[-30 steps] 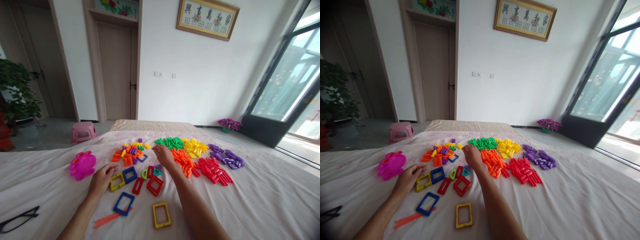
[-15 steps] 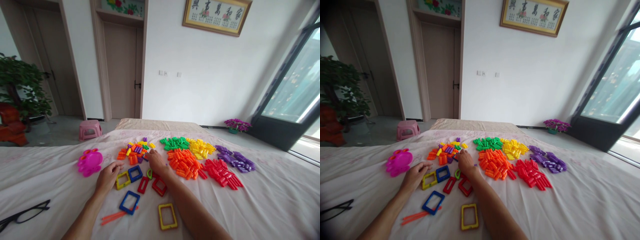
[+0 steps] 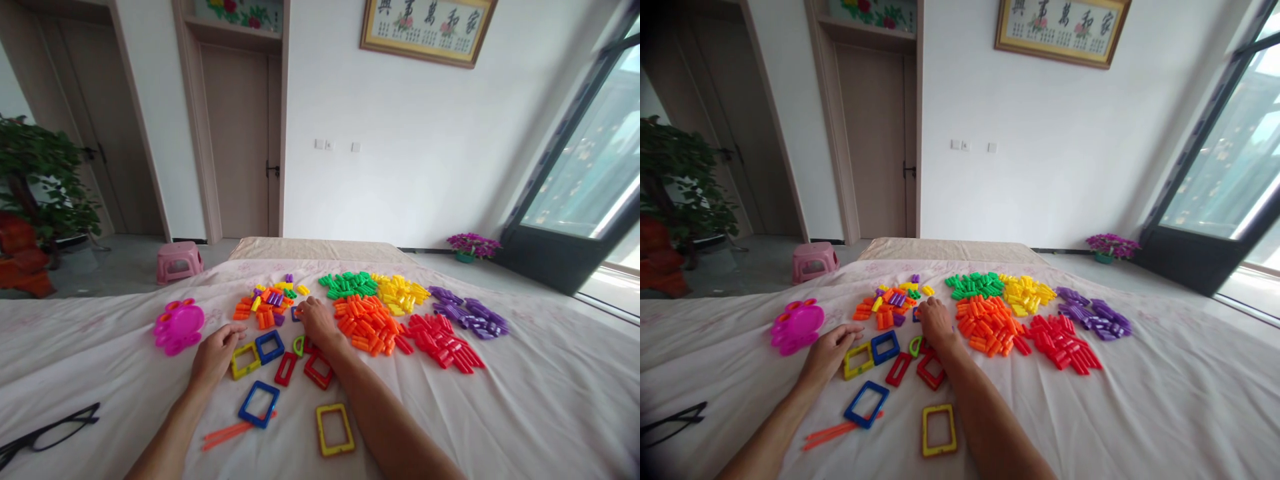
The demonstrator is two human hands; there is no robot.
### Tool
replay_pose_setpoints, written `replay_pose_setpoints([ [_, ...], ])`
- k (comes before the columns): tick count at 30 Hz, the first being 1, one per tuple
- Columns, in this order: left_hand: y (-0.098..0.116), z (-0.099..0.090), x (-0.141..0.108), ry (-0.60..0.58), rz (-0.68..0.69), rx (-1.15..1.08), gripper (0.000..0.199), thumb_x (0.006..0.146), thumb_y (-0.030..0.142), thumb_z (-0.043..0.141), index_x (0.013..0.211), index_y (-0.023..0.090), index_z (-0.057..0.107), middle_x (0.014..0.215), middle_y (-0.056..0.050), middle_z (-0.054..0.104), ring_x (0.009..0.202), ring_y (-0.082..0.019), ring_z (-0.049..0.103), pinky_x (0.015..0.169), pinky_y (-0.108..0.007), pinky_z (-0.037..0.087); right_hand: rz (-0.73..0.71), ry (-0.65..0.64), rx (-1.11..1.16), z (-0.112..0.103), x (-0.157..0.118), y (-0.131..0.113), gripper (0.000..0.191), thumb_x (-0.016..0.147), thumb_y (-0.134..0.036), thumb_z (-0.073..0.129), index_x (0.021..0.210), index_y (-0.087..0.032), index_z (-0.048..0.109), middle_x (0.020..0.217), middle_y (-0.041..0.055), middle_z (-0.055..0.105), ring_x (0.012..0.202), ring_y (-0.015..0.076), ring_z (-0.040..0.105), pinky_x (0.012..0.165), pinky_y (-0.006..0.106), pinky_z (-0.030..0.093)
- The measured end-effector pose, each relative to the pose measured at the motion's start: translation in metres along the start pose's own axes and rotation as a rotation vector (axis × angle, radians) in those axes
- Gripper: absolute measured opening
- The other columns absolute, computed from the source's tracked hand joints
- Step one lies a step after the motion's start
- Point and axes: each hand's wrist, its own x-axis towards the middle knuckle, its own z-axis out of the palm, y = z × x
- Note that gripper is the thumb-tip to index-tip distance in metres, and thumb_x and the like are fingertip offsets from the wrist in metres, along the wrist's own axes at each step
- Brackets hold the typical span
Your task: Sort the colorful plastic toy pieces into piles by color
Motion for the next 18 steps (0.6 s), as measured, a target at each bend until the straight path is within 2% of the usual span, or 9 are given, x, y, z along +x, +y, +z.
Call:
replay_pose_setpoints([
  [5,0.002,-0.001,-0.001,-0.013,-0.011,0.006,0.032,0.084,0.036,0.051,0.105,0.022,0.071,0.101,-0.006,0.078,0.102,-0.022,0.071,0.082,-0.027,0.055,0.152,0.125,-0.012,-0.016,-0.003,0.013,0.024,0.100,-0.034,0.048,0.108,-0.024,0.067,0.109,0.0067,0.064,0.101,0.0196,0.058,0.078,0.028,0.041],
  [12,0.006,-0.002,-0.003,-0.001,-0.016,0.028,0.036,0.083,0.037,0.052,0.109,0.020,0.071,0.103,-0.008,0.078,0.101,-0.023,0.072,0.080,-0.027,0.055,0.342,0.241,-0.126,-0.038,-0.013,0.036,0.029,0.096,-0.021,0.044,0.112,-0.020,0.068,0.113,0.0142,0.064,0.105,0.0284,0.054,0.088,0.039,0.037],
  [15,0.009,-0.002,-0.003,0.003,-0.025,0.036,0.033,0.083,0.037,0.054,0.106,0.021,0.072,0.102,-0.007,0.078,0.100,-0.023,0.072,0.079,-0.028,0.055,0.313,0.232,-0.077,-0.041,-0.014,0.028,0.034,0.095,-0.017,0.043,0.114,-0.022,0.070,0.114,0.0132,0.065,0.107,0.0290,0.054,0.090,0.040,0.037],
  [18,0.012,-0.003,-0.004,-0.001,-0.032,0.032,0.034,0.082,0.037,0.054,0.106,0.021,0.072,0.100,-0.007,0.078,0.100,-0.023,0.072,0.078,-0.028,0.055,0.157,0.124,0.052,-0.038,-0.015,0.005,0.036,0.095,-0.015,0.041,0.114,-0.024,0.071,0.112,0.0097,0.068,0.106,0.0245,0.056,0.091,0.035,0.039],
])
